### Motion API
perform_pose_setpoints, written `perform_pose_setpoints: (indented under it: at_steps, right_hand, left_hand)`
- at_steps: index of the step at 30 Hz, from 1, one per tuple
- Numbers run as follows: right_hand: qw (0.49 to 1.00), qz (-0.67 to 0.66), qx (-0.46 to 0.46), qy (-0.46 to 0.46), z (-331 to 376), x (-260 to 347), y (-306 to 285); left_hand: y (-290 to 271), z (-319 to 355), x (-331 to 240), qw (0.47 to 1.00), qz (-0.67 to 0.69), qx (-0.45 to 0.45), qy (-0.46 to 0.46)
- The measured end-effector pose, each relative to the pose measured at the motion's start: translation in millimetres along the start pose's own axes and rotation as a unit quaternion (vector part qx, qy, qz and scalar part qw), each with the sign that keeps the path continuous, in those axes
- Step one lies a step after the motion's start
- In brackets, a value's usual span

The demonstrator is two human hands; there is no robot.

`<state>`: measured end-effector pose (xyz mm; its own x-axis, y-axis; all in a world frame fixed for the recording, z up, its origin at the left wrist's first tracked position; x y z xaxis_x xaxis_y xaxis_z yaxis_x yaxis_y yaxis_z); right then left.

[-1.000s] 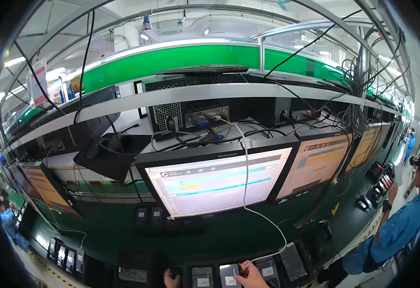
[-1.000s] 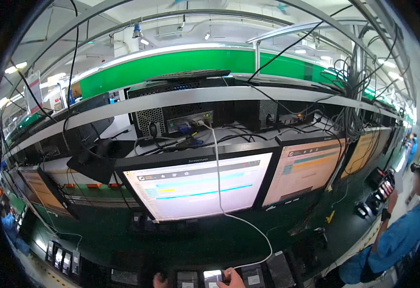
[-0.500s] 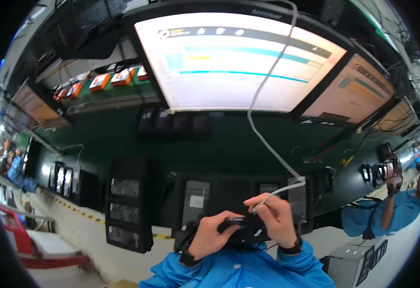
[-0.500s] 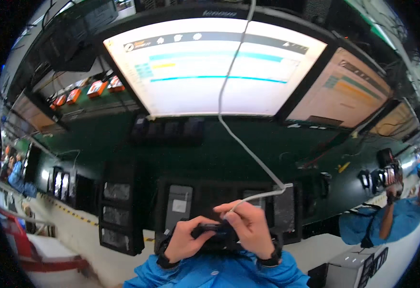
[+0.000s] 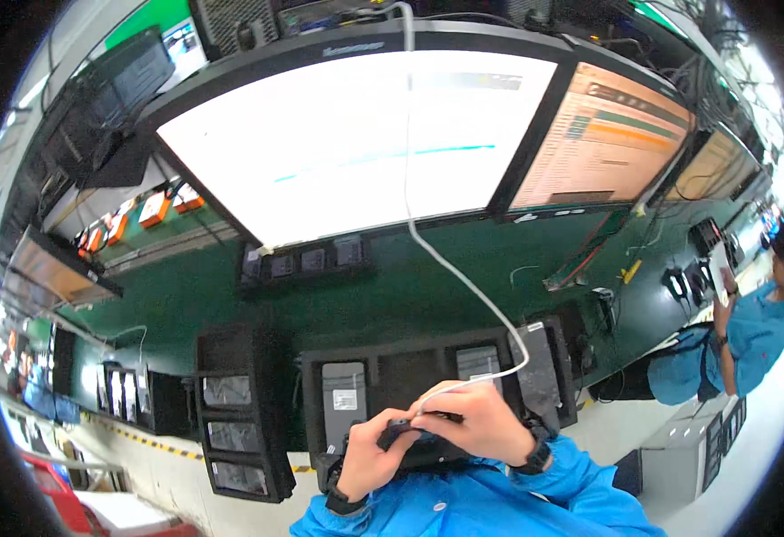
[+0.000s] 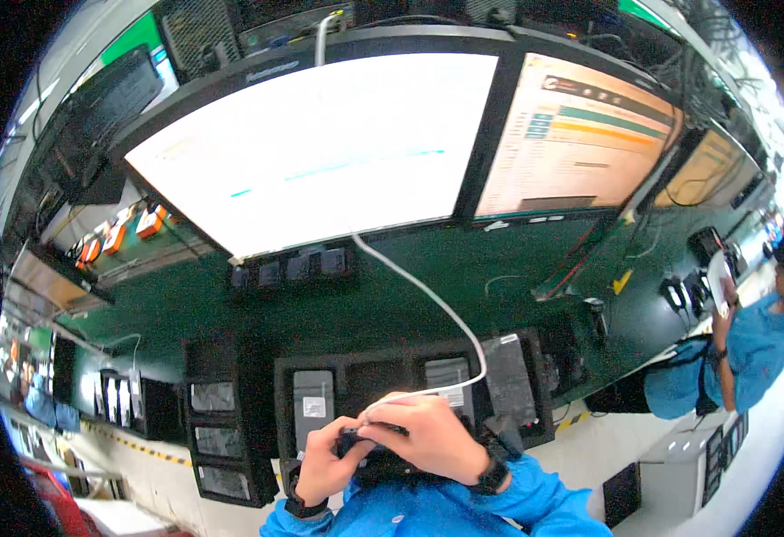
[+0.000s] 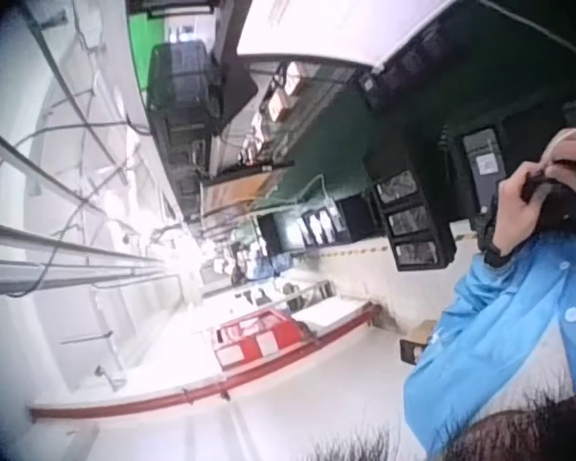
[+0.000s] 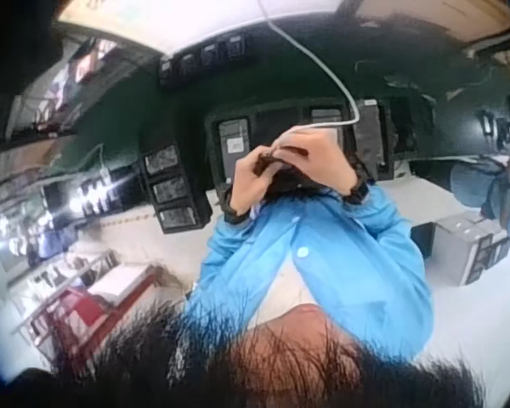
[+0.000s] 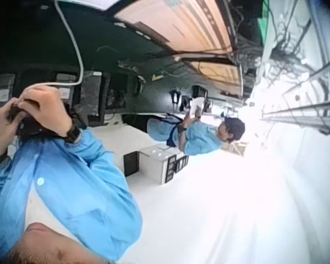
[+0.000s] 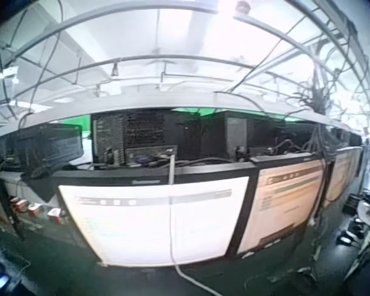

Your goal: Scanning handheld electronic devices with a barcode scanner at a manufacturing workstation.

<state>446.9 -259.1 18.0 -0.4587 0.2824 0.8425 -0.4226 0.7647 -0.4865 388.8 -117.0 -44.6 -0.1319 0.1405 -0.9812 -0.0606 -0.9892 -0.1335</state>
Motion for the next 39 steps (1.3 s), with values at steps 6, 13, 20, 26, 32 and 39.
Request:
perform_pose_setpoints:
  at_steps: [6,13,20,26,32,39]
  right_hand:
    - [0.998,-0.005,-0.049,0.029,0.2,-6.7,-7.6]
    - [0.998,0.040,-0.046,0.006,2.8,-5.7,-8.3]
    - [0.994,0.006,-0.087,0.073,0.3,-29.7,-23.9]
    - [0.933,0.210,-0.258,0.134,40.4,-90.7,-101.5]
    - [0.861,0.428,-0.219,0.165,46.1,-157.2,-116.2]
    - [0.906,0.362,-0.202,0.086,19.5,-169.4,-115.7]
  left_hand:
    - [3.3,-9.0,-1.5,1.000,0.008,0.005,0.028]
    - [2.5,-11.3,9.6,1.000,0.002,0.029,-0.005]
    - [6.7,-35.7,12.5,0.997,0.079,-0.015,0.016]
    - [1.4,-66.5,-13.4,0.973,0.007,-0.193,0.130]
    - [20.1,-34.9,19.2,0.966,-0.215,-0.092,0.114]
    - [26.2,-43.3,29.3,0.968,-0.219,-0.058,0.108]
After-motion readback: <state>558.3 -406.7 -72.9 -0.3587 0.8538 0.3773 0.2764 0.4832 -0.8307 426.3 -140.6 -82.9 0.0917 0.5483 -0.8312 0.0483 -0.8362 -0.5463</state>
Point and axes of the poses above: each hand's wrist, its own z-axis away from the middle knuckle, its own y-axis out of the palm, x = y × z, the point moved 6 cm from there along -z, towards the middle knuckle, and after that the axes turned 5 degrees about z, right-handed, at the moved point
